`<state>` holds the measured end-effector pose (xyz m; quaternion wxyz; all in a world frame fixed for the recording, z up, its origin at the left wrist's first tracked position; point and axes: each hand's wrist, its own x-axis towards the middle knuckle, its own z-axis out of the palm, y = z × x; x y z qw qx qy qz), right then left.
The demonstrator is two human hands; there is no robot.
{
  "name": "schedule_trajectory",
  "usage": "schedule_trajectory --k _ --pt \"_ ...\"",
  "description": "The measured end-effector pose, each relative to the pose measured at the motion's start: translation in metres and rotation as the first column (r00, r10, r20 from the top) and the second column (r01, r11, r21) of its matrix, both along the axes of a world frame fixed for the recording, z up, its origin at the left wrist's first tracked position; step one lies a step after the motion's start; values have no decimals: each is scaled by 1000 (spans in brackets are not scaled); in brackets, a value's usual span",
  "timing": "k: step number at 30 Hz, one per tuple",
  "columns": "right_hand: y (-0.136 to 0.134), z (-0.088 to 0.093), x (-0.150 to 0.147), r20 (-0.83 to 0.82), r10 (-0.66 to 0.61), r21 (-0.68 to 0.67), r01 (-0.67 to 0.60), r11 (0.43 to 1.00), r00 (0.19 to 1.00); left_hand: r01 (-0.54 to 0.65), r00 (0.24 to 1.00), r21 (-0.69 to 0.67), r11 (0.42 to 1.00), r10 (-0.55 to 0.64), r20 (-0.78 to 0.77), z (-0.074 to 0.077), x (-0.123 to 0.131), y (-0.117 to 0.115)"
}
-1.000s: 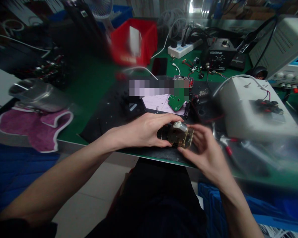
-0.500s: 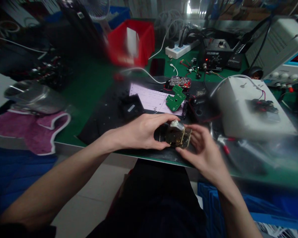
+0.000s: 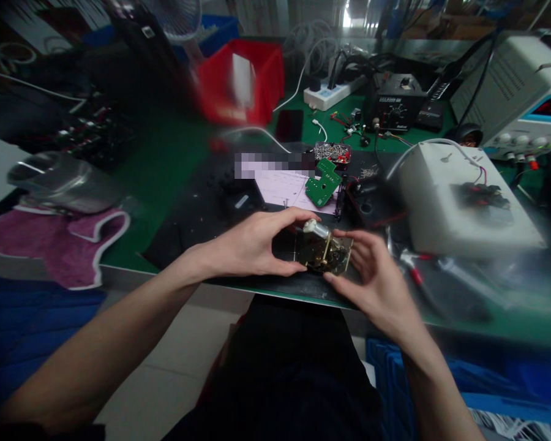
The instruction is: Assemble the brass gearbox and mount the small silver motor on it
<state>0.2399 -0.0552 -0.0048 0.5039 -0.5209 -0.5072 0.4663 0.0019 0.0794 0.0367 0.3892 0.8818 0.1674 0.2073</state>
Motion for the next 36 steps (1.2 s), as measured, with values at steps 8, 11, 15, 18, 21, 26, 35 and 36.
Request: schedule_trajectory --k 8,11,15,18,21,26,35,36 --pt "0 3 0 -8 18 -7 -18 1000 1000 -249 925 -418 874 342 164 -4 -30 -21" --pt "-2 1 0 -5 15 -13 -15 1000 1000 -231 864 -603 764 446 234 -10 -40 -34" --pt "-3 1 -1 15 -1 -11 1 1000 1000 -125 805 -735 667 501 317 -20 -46 -48" --pt "-3 2 -2 45 -30 -5 31 1000 999 -78 759 -789 609 550 350 -26 -49 -55" --pt "-5 3 -4 76 -71 6 71 997 995 -25 738 -822 569 565 369 -33 -51 -61" --pt "-10 4 -9 249 -181 9 185 983 951 74 721 -850 522 561 408 -43 -52 -66" --pt "-5 11 -19 578 -234 103 214 971 782 89 669 -889 449 634 388 -45 -51 -67" --pt "-4 11 -19 574 -232 106 209 972 785 98 668 -887 452 630 395 -45 -51 -67"
